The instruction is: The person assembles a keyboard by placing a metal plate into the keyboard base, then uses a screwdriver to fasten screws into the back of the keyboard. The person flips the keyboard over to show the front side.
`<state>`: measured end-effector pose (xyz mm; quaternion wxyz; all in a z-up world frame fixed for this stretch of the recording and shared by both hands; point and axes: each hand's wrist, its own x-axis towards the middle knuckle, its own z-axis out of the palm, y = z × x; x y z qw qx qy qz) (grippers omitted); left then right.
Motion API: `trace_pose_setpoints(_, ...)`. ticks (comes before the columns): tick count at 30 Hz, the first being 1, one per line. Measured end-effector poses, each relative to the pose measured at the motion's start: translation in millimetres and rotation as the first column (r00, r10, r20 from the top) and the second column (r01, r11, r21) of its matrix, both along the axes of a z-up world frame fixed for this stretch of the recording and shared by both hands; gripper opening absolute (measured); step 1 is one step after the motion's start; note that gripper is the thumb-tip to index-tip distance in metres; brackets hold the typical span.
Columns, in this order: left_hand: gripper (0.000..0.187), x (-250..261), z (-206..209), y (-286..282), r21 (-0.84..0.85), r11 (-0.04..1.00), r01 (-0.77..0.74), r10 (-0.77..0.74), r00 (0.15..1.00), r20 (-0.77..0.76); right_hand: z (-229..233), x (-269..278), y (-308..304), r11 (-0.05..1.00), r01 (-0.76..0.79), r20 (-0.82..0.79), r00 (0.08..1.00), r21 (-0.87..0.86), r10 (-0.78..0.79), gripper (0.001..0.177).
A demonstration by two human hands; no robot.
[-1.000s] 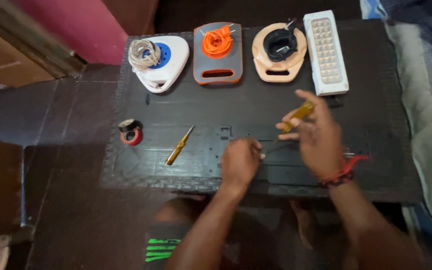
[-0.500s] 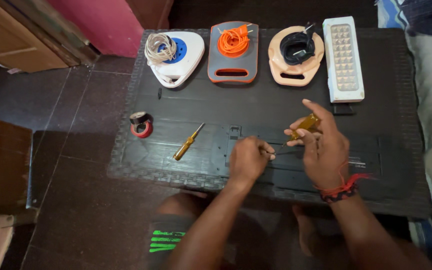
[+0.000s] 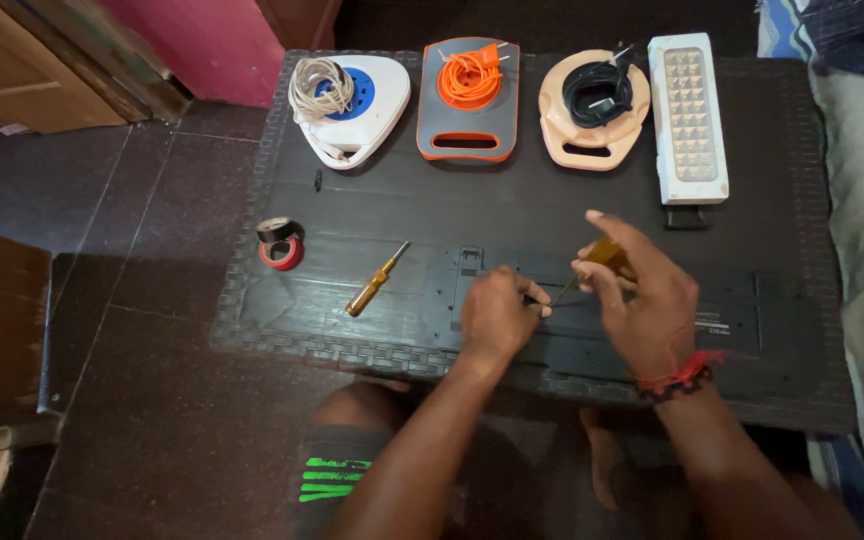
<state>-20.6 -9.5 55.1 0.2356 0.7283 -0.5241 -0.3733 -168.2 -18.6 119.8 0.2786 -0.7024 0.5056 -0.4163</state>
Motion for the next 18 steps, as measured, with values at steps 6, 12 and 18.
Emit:
trace_pose_setpoints(6,0.012,1.1,0.5,1.1,-0.048,0.999,0.025,-0.023,0.999,0.031,0.1,7.0,3.5,0.988,0.027,-0.104,0.994,-0.152,-0.043,0.040)
trace_pose_setpoints(12,0.012,0.2,-1.7,0.9,-0.082,0.996,0.015,-0.013,1.000,0.025,-2.4,5.3,3.9,0.986,0.018,0.000,1.000,-0.168,-0.018,0.040)
trace_pose_setpoints(18,0.011,-0.3,2.5,-1.0,-0.029,1.000,0.010,-0.009,0.999,0.030,-0.6,3.5,3.3,0.988,-0.026,0.001,1.000,-0.153,0.027,0.040)
